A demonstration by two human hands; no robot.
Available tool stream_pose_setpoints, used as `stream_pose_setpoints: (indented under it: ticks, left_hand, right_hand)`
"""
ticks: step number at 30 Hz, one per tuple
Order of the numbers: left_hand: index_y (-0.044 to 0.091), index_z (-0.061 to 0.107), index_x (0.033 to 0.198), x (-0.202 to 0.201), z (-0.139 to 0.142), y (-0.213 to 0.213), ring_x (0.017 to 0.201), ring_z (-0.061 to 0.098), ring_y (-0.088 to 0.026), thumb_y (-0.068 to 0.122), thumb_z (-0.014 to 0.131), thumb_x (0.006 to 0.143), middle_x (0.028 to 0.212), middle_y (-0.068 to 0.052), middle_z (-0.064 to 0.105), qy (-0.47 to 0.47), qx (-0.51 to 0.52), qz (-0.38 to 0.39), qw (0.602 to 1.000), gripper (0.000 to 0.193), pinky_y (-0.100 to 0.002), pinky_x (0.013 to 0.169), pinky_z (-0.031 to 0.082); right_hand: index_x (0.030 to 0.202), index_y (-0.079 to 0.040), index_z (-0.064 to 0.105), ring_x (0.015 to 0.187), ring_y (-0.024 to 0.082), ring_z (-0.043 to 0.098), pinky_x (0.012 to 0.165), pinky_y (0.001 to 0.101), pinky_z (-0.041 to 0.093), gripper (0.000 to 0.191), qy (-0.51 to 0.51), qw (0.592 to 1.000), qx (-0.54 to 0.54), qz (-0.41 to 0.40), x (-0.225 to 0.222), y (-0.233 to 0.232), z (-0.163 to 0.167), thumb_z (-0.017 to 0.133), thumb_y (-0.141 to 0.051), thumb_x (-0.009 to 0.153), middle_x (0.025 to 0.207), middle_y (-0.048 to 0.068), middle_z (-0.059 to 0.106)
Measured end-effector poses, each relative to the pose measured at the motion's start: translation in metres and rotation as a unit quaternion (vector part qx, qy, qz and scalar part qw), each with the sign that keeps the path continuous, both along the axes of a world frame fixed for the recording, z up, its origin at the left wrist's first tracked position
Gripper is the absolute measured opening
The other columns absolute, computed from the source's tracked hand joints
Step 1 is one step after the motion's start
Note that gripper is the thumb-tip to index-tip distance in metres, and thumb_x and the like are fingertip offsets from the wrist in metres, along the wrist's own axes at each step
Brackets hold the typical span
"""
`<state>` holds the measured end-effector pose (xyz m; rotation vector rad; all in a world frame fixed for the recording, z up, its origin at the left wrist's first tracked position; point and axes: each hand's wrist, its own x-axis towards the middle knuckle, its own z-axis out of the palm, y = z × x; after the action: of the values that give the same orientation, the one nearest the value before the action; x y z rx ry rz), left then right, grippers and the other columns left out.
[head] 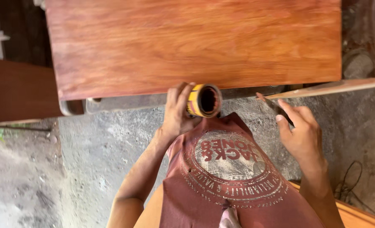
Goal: The person applies a reddish wood stain to a large wooden board using a small applicator, holding an open can of stain in one hand while spreading the finish across the surface. They reposition the board, work over different sections, and set the can on a small stool while continuing to coat the wood.
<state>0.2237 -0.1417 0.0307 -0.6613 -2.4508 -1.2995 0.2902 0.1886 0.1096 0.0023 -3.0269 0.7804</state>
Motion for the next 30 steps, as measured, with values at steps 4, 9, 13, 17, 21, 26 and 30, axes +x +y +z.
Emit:
stream_pose_setpoints:
  ticks: [4,9,13,17,21,26,30]
  left_hand:
    - [0.005,0.047,0.147,0.008,0.01,0.013,0.123,0.054,-0.041,0.026,0.095,0.056,0.134,-0.022,0.054,-0.028,-0.031,-0.09,0.995,0.105,-0.049,0.106,0.049]
    - [0.005,0.042,0.15,0.01,0.004,0.042,0.123,0.054,-0.041,0.039,0.095,0.062,0.133,-0.021,0.055,-0.052,-0.017,-0.118,0.992,0.108,-0.05,0.108,0.048]
    - [0.008,0.041,0.152,0.008,-0.006,0.051,0.125,0.055,-0.04,0.039,0.091,0.066,0.135,-0.021,0.056,-0.09,-0.044,-0.141,0.985,0.103,-0.05,0.11,0.047]
    - [0.01,0.041,0.155,0.007,-0.002,0.039,0.135,0.053,-0.041,0.036,0.086,0.083,0.145,-0.021,0.054,-0.107,-0.07,-0.116,0.985,0.089,-0.05,0.113,0.045]
    - [0.008,0.051,0.15,0.019,0.008,0.019,0.126,0.062,-0.039,0.03,0.079,0.095,0.136,-0.02,0.063,-0.174,-0.027,0.045,0.983,0.065,-0.045,0.106,0.053]
    - [0.004,0.066,0.131,0.04,0.012,0.043,0.112,0.069,-0.036,0.013,0.079,0.096,0.125,-0.019,0.07,-0.204,-0.069,0.181,0.96,0.038,-0.042,0.093,0.057]
    - [0.002,0.065,0.13,0.038,0.022,0.086,0.11,0.068,-0.038,0.012,0.08,0.092,0.123,-0.02,0.069,-0.214,-0.135,0.153,0.955,0.042,-0.044,0.091,0.057]
  right_hand:
    - [0.152,-0.011,0.055,0.115,0.037,0.064,0.093,0.0478,0.054,0.088,0.008,0.994,-0.013,0.111,-0.01,-0.03,-0.022,0.07,-0.059,0.08,0.124,0.021,0.062]
    - [0.154,-0.001,0.036,0.128,0.043,0.056,0.102,0.0508,0.047,0.121,-0.007,0.984,-0.074,0.163,-0.04,-0.061,-0.043,0.085,-0.06,0.061,0.138,0.028,0.057]
    - [0.146,-0.001,0.042,0.122,0.035,0.063,0.101,0.0458,0.052,0.103,-0.098,0.981,-0.139,0.095,-0.038,-0.048,-0.069,0.088,-0.045,0.065,0.131,0.024,0.061]
    - [0.14,-0.002,0.047,0.114,0.036,0.066,0.095,0.0486,0.053,0.1,-0.185,0.981,-0.051,0.036,-0.038,0.007,-0.107,0.093,-0.038,0.06,0.127,0.024,0.064]
    - [0.14,0.002,0.048,0.118,0.044,0.062,0.098,0.053,0.051,0.1,-0.127,0.989,0.036,0.067,-0.059,0.063,-0.165,0.096,-0.037,0.061,0.129,0.028,0.062]
    - [0.143,-0.002,0.045,0.123,0.04,0.059,0.103,0.0512,0.048,0.096,-0.152,0.987,-0.011,0.044,-0.113,0.093,-0.254,0.089,-0.041,0.068,0.135,0.024,0.059]
    - [0.146,-0.005,0.043,0.127,0.037,0.056,0.107,0.0498,0.047,0.092,-0.166,0.983,-0.081,-0.013,-0.167,0.094,-0.282,0.083,-0.045,0.073,0.139,0.02,0.056]
